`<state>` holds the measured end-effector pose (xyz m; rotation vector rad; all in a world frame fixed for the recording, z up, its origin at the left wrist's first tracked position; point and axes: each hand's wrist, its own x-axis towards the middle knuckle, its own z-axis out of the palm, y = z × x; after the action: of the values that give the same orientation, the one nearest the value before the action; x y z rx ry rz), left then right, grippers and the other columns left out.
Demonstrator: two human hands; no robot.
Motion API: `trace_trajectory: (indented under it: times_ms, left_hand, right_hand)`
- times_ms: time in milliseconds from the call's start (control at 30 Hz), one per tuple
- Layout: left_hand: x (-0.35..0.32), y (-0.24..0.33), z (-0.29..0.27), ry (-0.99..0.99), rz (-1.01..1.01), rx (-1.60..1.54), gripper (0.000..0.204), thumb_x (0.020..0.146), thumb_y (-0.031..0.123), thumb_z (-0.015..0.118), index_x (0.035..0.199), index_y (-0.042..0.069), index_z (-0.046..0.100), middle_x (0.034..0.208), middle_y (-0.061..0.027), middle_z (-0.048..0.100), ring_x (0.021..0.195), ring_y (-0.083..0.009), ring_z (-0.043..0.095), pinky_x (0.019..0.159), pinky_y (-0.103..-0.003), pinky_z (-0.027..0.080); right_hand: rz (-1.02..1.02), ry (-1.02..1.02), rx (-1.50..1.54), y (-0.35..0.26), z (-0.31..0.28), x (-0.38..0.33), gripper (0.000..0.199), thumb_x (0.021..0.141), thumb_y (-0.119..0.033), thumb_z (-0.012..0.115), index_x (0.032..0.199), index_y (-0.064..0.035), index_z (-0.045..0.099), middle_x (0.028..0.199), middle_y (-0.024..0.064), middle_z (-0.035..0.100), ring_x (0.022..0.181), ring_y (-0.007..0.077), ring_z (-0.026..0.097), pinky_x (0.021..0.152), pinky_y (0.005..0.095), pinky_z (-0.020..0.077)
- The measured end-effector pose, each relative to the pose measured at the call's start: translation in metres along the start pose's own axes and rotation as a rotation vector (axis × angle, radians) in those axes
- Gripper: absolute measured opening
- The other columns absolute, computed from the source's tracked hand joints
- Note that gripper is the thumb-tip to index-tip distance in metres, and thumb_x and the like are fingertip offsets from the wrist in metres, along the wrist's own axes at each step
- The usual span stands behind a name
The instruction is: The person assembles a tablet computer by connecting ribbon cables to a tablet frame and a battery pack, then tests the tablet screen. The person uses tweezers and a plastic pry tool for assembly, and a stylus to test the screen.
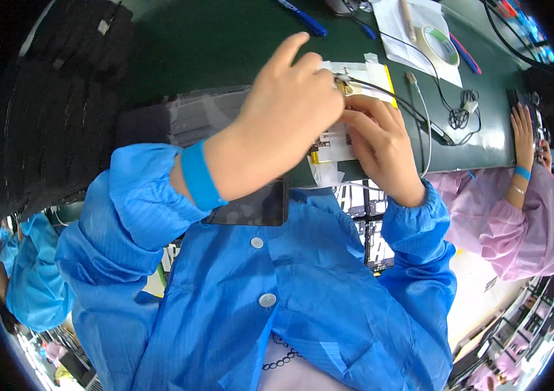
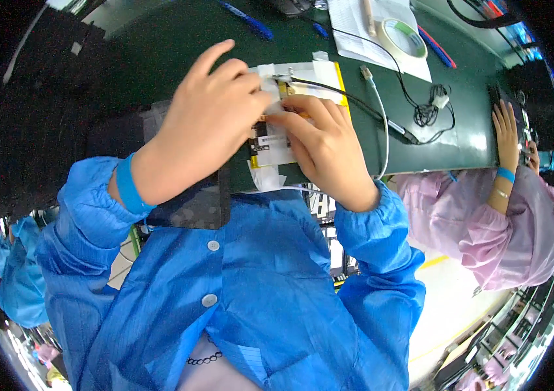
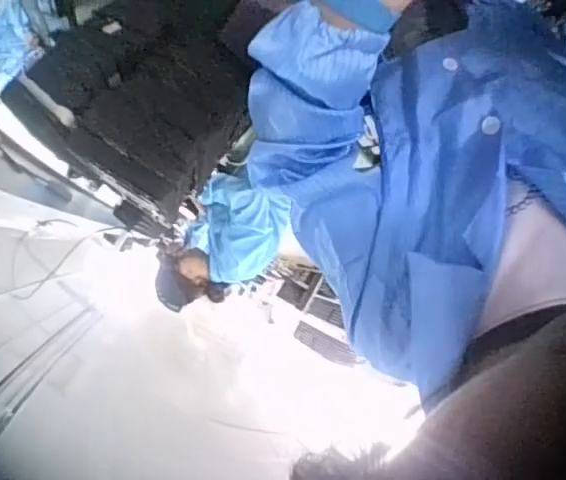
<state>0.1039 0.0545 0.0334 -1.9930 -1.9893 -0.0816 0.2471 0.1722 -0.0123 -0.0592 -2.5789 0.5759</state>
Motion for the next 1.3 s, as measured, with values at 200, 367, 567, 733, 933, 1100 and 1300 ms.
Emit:
trace_trajectory:
  times_ms: [200,367,567,733,933,1100,1300]
  left_hand:
    - [-0.006,-0.01,0.002,0.043,0.012,-0.096,0.012,0.067,0.012,0.069,0.077,0.011,0.064,0.084,-0.0012,0.06,0.096,-0.0198,0.055,0.107,-0.045,0.028]
    - [0.002,-0.005,0.001,0.09,0.079,-0.024,0.01,0.065,0.012,0.068,0.074,0.01,0.064,0.083,-0.0004,0.06,0.099,-0.0185,0.054,0.109,-0.048,0.026]
    - [0.003,-0.006,-0.001,0.064,0.156,0.056,0.015,0.06,0.012,0.07,0.075,0.009,0.066,0.083,-0.0002,0.06,0.102,-0.0172,0.054,0.11,-0.048,0.024]
    - [0.005,-0.01,0.002,0.056,0.145,0.005,0.012,0.061,0.011,0.07,0.072,0.01,0.066,0.082,0.0013,0.061,0.101,-0.0176,0.054,0.11,-0.048,0.025]
    - [0.004,-0.016,0.003,0.04,0.043,-0.128,0.009,0.064,0.009,0.068,0.072,0.01,0.065,0.084,0.0005,0.063,0.098,-0.0196,0.056,0.107,-0.046,0.028]
    - [-0.003,-0.027,0.003,-0.176,-0.245,-0.39,0.021,0.07,0.008,0.066,0.09,0.012,0.065,0.09,-0.0023,0.064,0.095,-0.0222,0.058,0.101,-0.041,0.034]
    - [-0.016,-0.03,-0.005,-0.039,-0.283,-0.406,0.039,0.076,0.011,0.063,0.114,0.016,0.056,0.085,-0.001,0.065,0.085,-0.0231,0.058,0.094,-0.04,0.038]
  right_hand:
    - [-0.019,0.014,-0.026,0.003,0.001,-0.002,0.035,0.069,-0.001,0.061,0.102,-0.0124,0.064,0.106,0.0068,0.055,0.095,0.0274,0.053,0.085,0.0375,0.0422]
    - [-0.039,0.018,-0.024,0.003,-0.001,-0.004,0.04,0.066,0.001,0.062,0.104,-0.0143,0.064,0.106,0.0069,0.055,0.096,0.027,0.053,0.085,0.0371,0.0433]
    - [-0.056,0.01,-0.028,0.002,-0.001,-0.004,0.041,0.064,0.001,0.064,0.102,-0.0154,0.065,0.106,0.0067,0.055,0.097,0.027,0.053,0.085,0.0367,0.0437]
    - [-0.055,0.003,-0.04,0.003,0.002,-0.004,0.04,0.064,0.0,0.065,0.101,-0.0153,0.065,0.107,0.0061,0.055,0.099,0.0262,0.052,0.086,0.0369,0.0433]
    - [-0.048,-0.005,-0.043,-0.001,0.002,-0.004,0.041,0.066,0.003,0.061,0.101,-0.0151,0.066,0.109,0.0066,0.055,0.098,0.0285,0.051,0.085,0.0378,0.0415]
    - [-0.067,-0.01,-0.075,-0.001,0.0,-0.003,0.04,0.065,-0.002,0.064,0.103,-0.0173,0.065,0.107,0.006,0.055,0.099,0.0268,0.052,0.085,0.0373,0.0427]
    - [-0.108,0.014,-0.111,-0.002,-0.004,-0.005,0.044,0.065,0.0,0.062,0.105,-0.0165,0.064,0.106,0.0065,0.055,0.096,0.027,0.052,0.086,0.037,0.0412]
